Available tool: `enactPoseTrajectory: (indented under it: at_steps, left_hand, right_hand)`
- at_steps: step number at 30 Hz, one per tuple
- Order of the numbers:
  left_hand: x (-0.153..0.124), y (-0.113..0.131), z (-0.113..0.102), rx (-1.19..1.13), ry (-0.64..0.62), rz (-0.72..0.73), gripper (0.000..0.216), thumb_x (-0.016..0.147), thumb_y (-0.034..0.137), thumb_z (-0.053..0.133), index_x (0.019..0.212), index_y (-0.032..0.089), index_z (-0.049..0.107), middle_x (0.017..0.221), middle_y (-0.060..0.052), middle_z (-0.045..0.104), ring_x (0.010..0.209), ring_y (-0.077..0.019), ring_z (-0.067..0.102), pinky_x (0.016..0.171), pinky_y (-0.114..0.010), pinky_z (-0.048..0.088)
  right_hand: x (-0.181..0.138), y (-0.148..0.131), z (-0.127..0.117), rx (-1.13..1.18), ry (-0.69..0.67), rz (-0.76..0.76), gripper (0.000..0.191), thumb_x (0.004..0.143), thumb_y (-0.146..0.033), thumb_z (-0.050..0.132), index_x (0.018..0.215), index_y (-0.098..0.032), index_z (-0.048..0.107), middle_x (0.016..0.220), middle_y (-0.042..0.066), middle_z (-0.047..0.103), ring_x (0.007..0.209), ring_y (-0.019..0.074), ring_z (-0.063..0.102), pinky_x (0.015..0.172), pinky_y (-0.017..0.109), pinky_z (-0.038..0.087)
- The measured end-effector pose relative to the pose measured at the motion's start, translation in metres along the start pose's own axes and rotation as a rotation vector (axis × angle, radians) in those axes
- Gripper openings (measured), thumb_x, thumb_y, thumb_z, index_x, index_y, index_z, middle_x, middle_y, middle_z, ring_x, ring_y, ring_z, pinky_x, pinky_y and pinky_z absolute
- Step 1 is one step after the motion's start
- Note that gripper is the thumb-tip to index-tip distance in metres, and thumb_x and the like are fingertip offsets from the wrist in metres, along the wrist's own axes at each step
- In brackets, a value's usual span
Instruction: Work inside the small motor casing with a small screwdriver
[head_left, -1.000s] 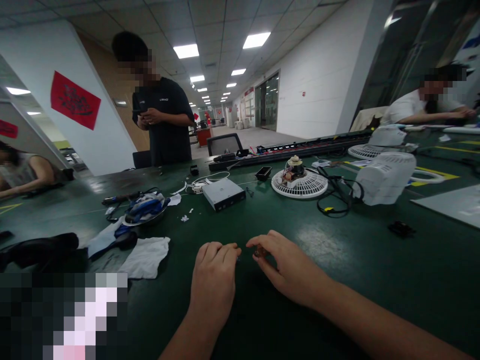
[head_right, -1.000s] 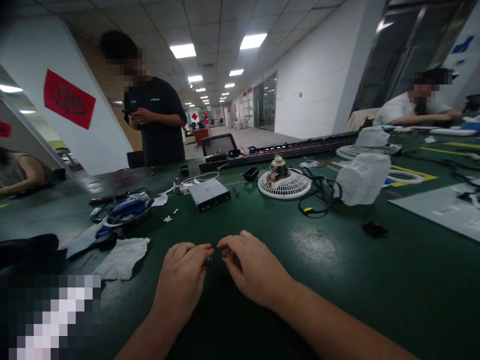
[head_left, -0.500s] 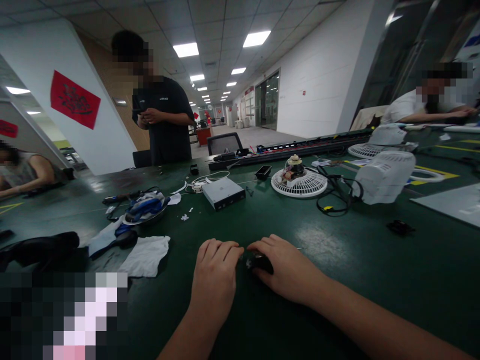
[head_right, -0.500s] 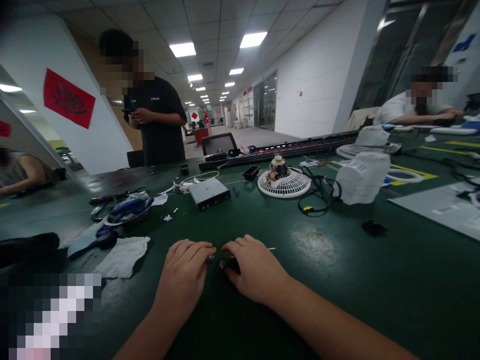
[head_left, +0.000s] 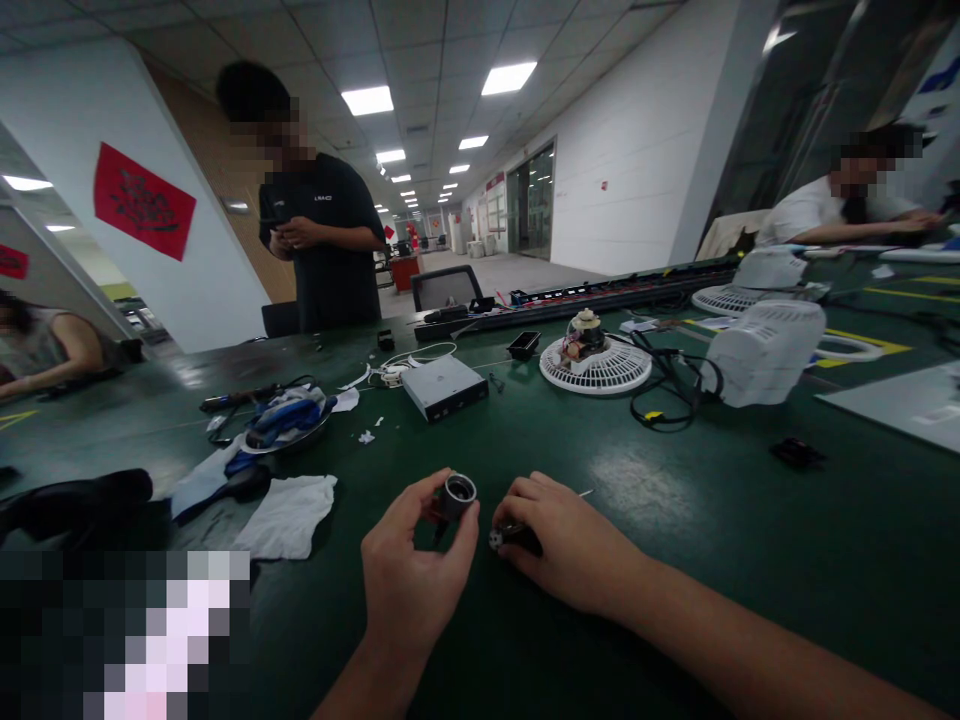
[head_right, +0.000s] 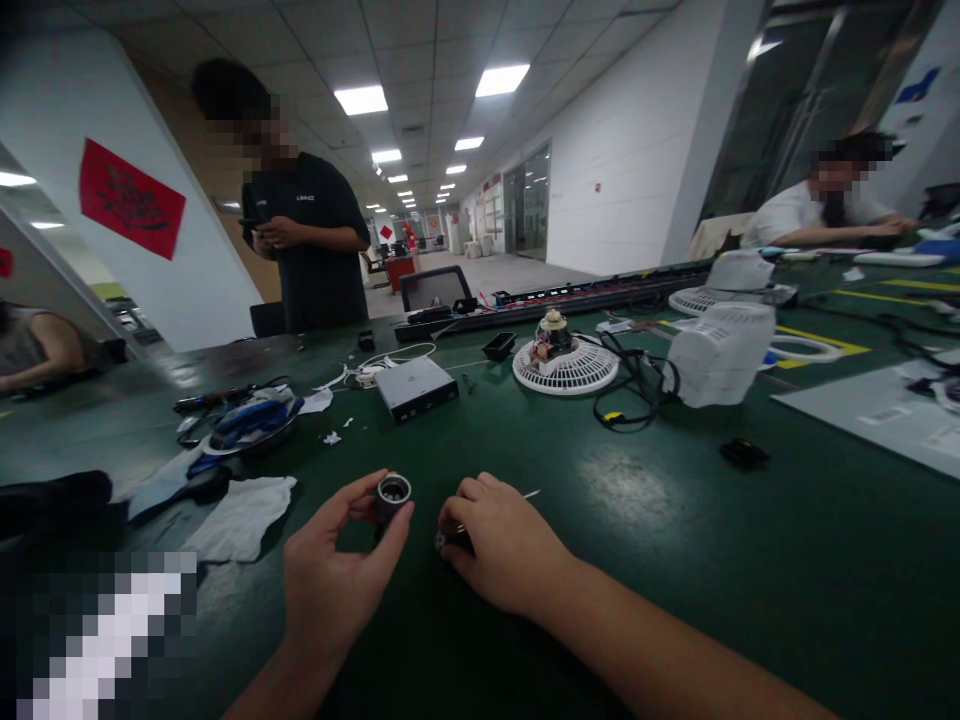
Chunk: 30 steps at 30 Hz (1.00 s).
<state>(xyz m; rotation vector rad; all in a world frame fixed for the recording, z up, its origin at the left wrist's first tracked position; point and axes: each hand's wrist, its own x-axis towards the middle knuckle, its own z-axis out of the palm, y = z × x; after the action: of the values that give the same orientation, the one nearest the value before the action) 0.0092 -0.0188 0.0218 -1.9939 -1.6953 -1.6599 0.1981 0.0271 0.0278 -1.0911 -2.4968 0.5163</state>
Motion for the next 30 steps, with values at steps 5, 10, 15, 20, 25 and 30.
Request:
enactPoseTrajectory:
  at_steps: [5,10,15,20,25,30]
  left_hand:
    - [0.0,-0.002,0.002,-0.009,-0.021,0.005,0.034,0.079,0.021,0.075,0.112,0.019,0.072,0.088,-0.003,0.078,0.067,-0.0178,0.072,0.066,-0.031,0.063]
    - [-0.001,-0.003,0.005,-0.072,-0.083,0.052,0.033,0.079,0.018,0.073,0.111,0.019,0.072,0.09,-0.004,0.079,0.068,-0.018,0.073,0.064,-0.031,0.063]
    - [-0.002,0.0,0.004,-0.076,-0.163,0.153,0.029,0.081,0.016,0.07,0.109,0.019,0.073,0.096,-0.005,0.08,0.081,-0.021,0.076,0.078,-0.035,0.066]
    - [-0.002,-0.001,0.002,-0.095,-0.147,0.239,0.033,0.084,0.013,0.067,0.116,0.016,0.072,0.108,-0.009,0.08,0.093,-0.0211,0.078,0.083,-0.032,0.065]
    - [-0.003,-0.002,0.001,-0.097,-0.145,0.259,0.035,0.084,0.012,0.069,0.119,0.017,0.071,0.11,-0.01,0.079,0.095,-0.0221,0.078,0.086,-0.034,0.065]
    - [-0.004,0.0,0.0,-0.115,-0.15,0.304,0.037,0.085,0.012,0.071,0.121,0.019,0.07,0.109,-0.009,0.079,0.093,-0.0225,0.077,0.082,-0.034,0.066]
  right_hand:
    - [-0.001,-0.007,-0.006,0.051,0.196,-0.029,0.019,0.075,-0.011,0.071,0.093,-0.017,0.065,0.091,0.005,0.067,0.089,0.0241,0.057,0.078,0.037,0.047]
    - [-0.004,-0.009,-0.011,0.235,0.399,-0.093,0.019,0.078,-0.011,0.065,0.095,-0.019,0.064,0.088,0.004,0.067,0.085,0.022,0.06,0.075,0.035,0.05]
    - [-0.005,-0.01,-0.013,0.345,0.436,-0.205,0.018,0.087,-0.014,0.066,0.103,-0.022,0.068,0.095,0.005,0.069,0.09,0.0217,0.062,0.08,0.036,0.051]
    - [-0.003,-0.01,-0.011,0.412,0.343,-0.171,0.018,0.091,-0.017,0.065,0.106,-0.023,0.073,0.1,0.005,0.068,0.094,0.0215,0.063,0.083,0.037,0.052]
    - [-0.003,-0.009,-0.011,0.386,0.351,-0.188,0.022,0.089,-0.017,0.066,0.107,-0.024,0.075,0.101,0.006,0.068,0.094,0.0224,0.062,0.083,0.038,0.051]
    - [-0.004,-0.008,-0.013,0.414,0.39,-0.171,0.011,0.087,-0.016,0.068,0.09,-0.022,0.076,0.095,0.005,0.068,0.089,0.0211,0.063,0.08,0.037,0.051]
